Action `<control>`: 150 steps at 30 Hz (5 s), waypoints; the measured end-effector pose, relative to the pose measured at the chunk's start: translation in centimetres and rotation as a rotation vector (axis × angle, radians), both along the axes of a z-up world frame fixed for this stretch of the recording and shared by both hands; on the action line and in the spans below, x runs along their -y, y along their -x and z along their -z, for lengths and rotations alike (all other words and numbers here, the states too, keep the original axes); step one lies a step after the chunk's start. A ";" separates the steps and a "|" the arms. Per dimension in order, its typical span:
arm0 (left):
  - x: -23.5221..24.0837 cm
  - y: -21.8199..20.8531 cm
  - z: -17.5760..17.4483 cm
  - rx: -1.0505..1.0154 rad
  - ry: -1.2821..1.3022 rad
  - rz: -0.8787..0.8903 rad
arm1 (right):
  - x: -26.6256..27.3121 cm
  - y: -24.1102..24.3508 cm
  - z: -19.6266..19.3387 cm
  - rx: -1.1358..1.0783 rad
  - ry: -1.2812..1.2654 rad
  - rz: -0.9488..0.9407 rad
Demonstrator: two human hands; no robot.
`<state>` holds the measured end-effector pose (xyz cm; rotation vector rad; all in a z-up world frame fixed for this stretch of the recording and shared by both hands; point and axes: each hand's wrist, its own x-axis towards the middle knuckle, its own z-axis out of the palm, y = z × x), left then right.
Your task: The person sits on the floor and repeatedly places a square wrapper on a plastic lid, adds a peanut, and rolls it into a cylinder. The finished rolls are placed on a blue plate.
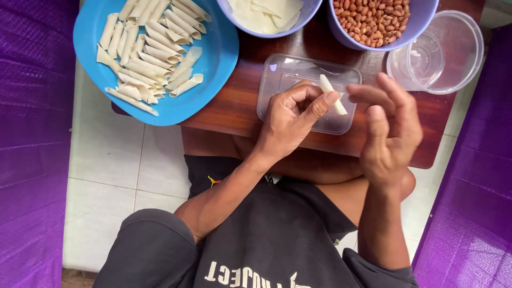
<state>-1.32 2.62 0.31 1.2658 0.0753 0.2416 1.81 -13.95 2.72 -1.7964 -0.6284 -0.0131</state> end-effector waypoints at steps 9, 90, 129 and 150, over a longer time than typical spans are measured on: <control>-0.3 0.7 -0.3 -0.026 -0.029 -0.037 | -1.7 2.3 -0.5 -0.094 -0.036 0.089; -26.4 11.2 -0.3 0.029 -0.694 -0.441 | -27.6 0.8 3.4 0.257 0.209 -0.264; -27.4 9.9 -0.7 0.100 -0.866 -0.399 | -27.9 1.9 5.7 0.581 0.543 -0.053; -22.2 4.3 -4.0 0.235 -0.796 -0.256 | -13.2 -0.8 -2.7 0.280 0.145 0.139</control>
